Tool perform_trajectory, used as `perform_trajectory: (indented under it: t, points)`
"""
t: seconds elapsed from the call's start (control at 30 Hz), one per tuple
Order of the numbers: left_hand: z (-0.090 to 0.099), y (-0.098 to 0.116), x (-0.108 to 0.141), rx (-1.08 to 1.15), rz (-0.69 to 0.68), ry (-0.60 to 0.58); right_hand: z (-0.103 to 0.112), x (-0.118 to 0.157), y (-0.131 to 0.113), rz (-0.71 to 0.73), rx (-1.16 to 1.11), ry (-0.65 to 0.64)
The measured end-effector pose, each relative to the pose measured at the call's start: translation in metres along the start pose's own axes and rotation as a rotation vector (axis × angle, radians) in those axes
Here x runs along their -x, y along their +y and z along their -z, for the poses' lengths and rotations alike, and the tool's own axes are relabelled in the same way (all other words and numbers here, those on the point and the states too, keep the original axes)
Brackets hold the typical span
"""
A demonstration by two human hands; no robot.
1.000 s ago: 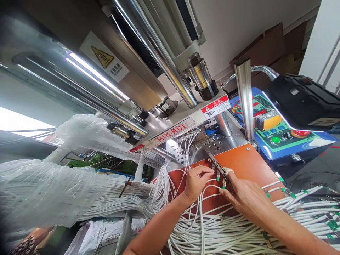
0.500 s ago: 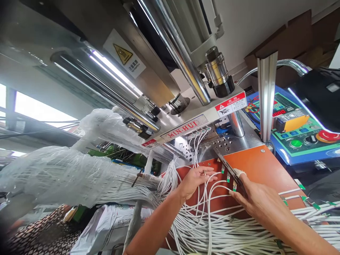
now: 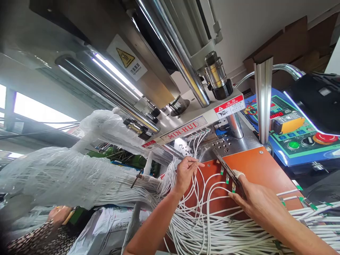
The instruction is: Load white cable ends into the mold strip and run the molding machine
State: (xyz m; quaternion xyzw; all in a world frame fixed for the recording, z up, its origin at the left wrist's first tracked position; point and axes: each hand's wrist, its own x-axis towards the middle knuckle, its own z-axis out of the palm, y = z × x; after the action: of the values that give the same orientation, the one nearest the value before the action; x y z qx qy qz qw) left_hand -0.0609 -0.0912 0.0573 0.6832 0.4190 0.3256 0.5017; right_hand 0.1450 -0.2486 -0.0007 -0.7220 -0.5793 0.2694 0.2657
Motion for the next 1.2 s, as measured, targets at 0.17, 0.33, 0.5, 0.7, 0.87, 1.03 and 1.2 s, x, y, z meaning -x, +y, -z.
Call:
perform_trajectory:
  t: [0.17, 0.33, 0.5, 0.7, 0.87, 1.03, 1.2]
  points:
    - [-0.013, -0.006, -0.003, -0.137, -0.034, -0.065, 0.005, 0.000, -0.004, -0.006, -0.049, -0.054]
    - [-0.021, -0.011, -0.007, -0.336, -0.258, -0.213, 0.008, -0.001, -0.007, -0.001, -0.061, -0.076]
    - [-0.032, -0.020, -0.015, -0.490, -0.479, -0.265, 0.005, -0.001, -0.005, -0.017, -0.082, -0.071]
    - [-0.036, -0.027, -0.016, -0.502, -0.512, -0.242, 0.013, -0.001, -0.010, -0.031, -0.115, -0.125]
    - [-0.039, -0.030, -0.014, -0.335, -0.399, -0.190, 0.019, -0.002, -0.009, -0.006, -0.172, -0.154]
    - [-0.045, -0.031, -0.013, -0.227, -0.280, -0.121, 0.019, -0.001, -0.006, 0.033, -0.177, -0.151]
    - [-0.047, -0.031, -0.014, -0.236, -0.304, -0.097, 0.010, -0.001, -0.002, 0.043, -0.140, -0.147]
